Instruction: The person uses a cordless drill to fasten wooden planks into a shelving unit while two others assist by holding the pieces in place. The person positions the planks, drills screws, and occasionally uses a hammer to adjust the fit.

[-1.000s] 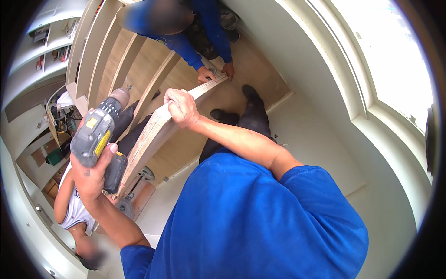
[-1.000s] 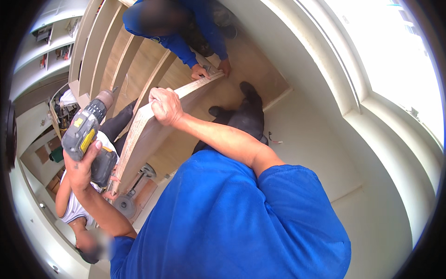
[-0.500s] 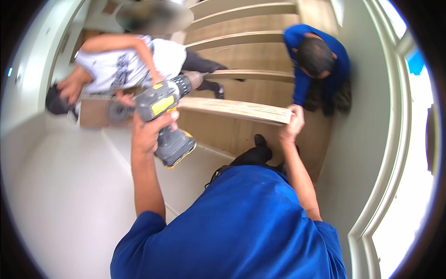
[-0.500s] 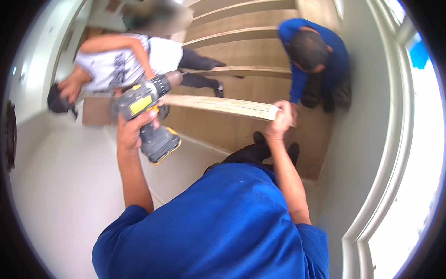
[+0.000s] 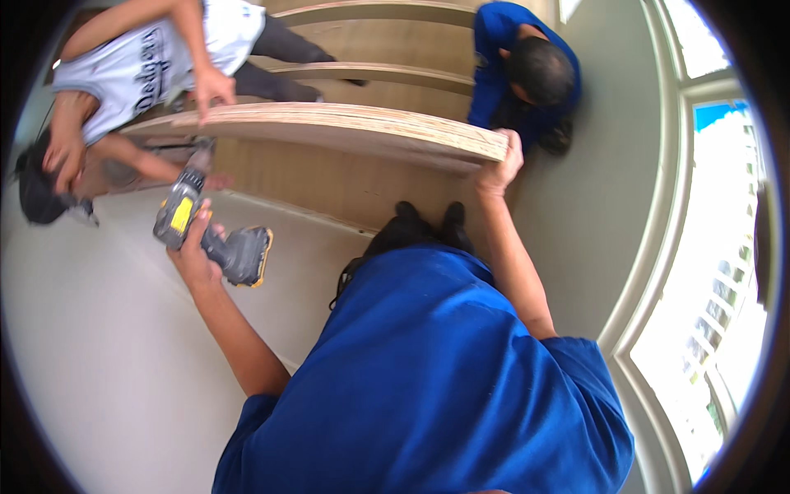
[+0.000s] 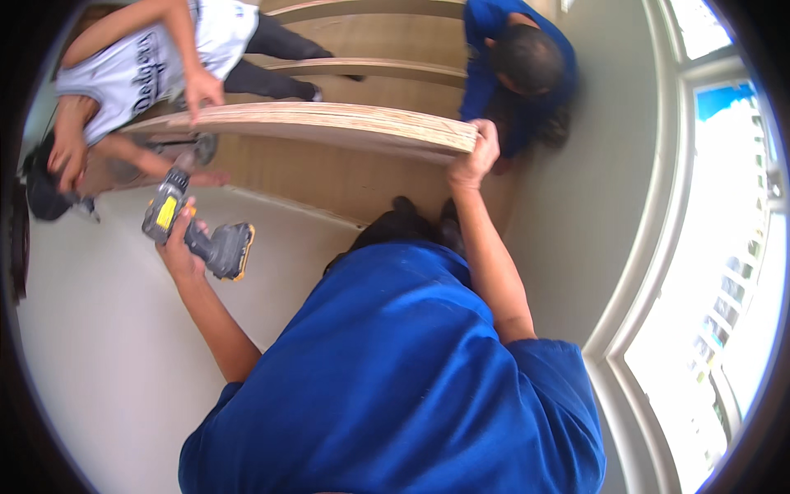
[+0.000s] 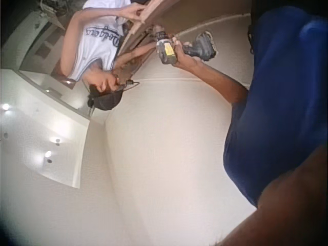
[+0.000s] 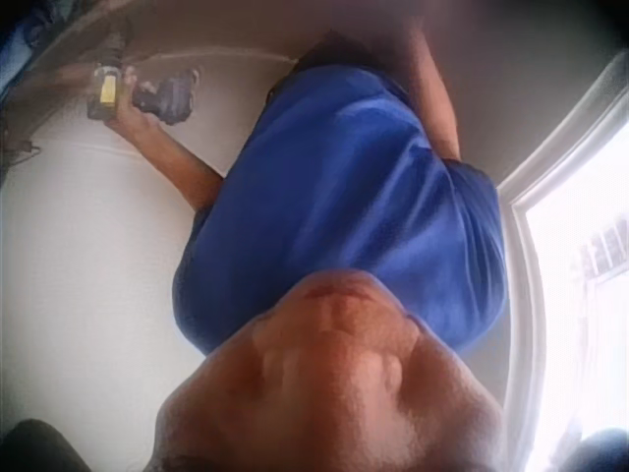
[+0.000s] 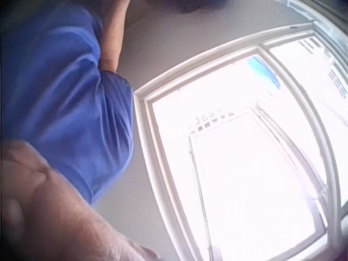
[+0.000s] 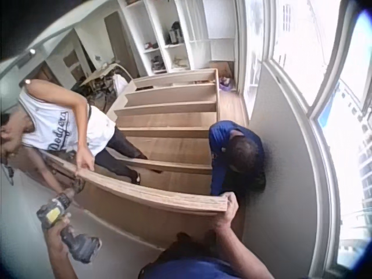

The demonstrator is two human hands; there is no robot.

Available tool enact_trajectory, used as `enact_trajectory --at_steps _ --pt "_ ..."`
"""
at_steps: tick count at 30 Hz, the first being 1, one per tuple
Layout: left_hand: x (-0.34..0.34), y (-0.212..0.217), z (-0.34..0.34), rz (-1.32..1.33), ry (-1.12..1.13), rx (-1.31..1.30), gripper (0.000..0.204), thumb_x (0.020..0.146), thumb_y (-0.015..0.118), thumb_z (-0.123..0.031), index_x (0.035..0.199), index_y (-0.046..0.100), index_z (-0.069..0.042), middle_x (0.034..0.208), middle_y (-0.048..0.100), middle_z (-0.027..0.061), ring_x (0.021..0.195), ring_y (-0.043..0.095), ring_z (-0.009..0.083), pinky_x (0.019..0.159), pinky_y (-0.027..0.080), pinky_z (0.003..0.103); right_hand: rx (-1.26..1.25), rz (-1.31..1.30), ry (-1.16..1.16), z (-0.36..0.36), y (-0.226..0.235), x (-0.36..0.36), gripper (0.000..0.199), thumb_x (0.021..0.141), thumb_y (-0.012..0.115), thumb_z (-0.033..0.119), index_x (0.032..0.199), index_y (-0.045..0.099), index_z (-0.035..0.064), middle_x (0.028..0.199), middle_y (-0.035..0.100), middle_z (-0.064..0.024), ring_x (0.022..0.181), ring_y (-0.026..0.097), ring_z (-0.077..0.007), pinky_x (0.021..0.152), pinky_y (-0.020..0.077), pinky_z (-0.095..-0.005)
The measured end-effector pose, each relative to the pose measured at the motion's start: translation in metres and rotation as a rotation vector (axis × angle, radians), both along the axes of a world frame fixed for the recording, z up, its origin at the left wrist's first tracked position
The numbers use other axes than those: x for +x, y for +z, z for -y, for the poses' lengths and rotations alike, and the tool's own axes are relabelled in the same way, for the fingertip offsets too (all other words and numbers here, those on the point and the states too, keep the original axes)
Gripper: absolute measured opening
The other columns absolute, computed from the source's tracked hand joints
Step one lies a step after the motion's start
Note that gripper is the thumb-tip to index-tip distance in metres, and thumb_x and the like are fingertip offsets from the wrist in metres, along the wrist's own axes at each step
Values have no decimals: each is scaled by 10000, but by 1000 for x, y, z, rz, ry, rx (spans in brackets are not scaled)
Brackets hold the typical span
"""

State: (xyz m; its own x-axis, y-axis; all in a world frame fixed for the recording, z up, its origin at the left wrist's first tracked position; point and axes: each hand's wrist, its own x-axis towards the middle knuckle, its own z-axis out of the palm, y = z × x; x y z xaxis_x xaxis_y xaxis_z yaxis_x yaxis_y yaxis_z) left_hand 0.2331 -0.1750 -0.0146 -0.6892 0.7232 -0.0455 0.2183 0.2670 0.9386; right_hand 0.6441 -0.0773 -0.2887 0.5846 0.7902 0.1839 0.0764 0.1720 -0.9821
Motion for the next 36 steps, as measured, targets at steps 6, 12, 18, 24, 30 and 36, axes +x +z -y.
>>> enact_trajectory --at_steps 6,12,18,24,30,36 --pt "-64 -37 -2 194 92 -221 349 854 791 -103 1176 694 -10 1002 747 103 655 645 200 586 540 337 70 -256 0 -15 41 -10 335 969 418 274 840 580 10 805 604 -65 767 551 -152 730 458 -300" --pt "-116 -87 14 417 191 -447 280 808 805 -88 1058 697 -23 892 698 90 612 648 236 515 513 357 63 -161 -63 -37 92 -39 294 912 500 270 828 616 13 789 594 -47 758 543 -154 710 448 -309" --pt "-124 -81 -7 384 107 -541 338 751 848 -100 1032 673 -35 846 684 91 568 651 241 499 509 365 46 -107 -82 -49 85 -47 410 949 497 362 873 643 -13 777 621 -55 760 571 -161 708 472 -323" --pt "-117 -78 -3 411 82 -544 295 817 799 -108 1077 699 -12 908 725 107 602 655 220 529 523 343 20 -14 28 -68 121 -103 413 945 431 341 840 589 -26 800 601 -105 764 572 -202 724 467 -347" --pt "-112 -77 -10 348 85 -547 401 830 780 -91 1196 639 -8 968 721 123 630 647 224 545 541 352 21 -156 188 -88 135 -175 724 1042 345 683 850 542 13 805 599 -110 782 608 -194 753 488 -347" --pt "-114 -75 -9 484 57 -591 406 824 765 -38 1204 630 4 967 710 141 593 636 228 513 524 356 62 -353 323 -109 112 -239 385 1014 397 385 932 515 28 824 634 -121 758 629 -183 739 515 -322"
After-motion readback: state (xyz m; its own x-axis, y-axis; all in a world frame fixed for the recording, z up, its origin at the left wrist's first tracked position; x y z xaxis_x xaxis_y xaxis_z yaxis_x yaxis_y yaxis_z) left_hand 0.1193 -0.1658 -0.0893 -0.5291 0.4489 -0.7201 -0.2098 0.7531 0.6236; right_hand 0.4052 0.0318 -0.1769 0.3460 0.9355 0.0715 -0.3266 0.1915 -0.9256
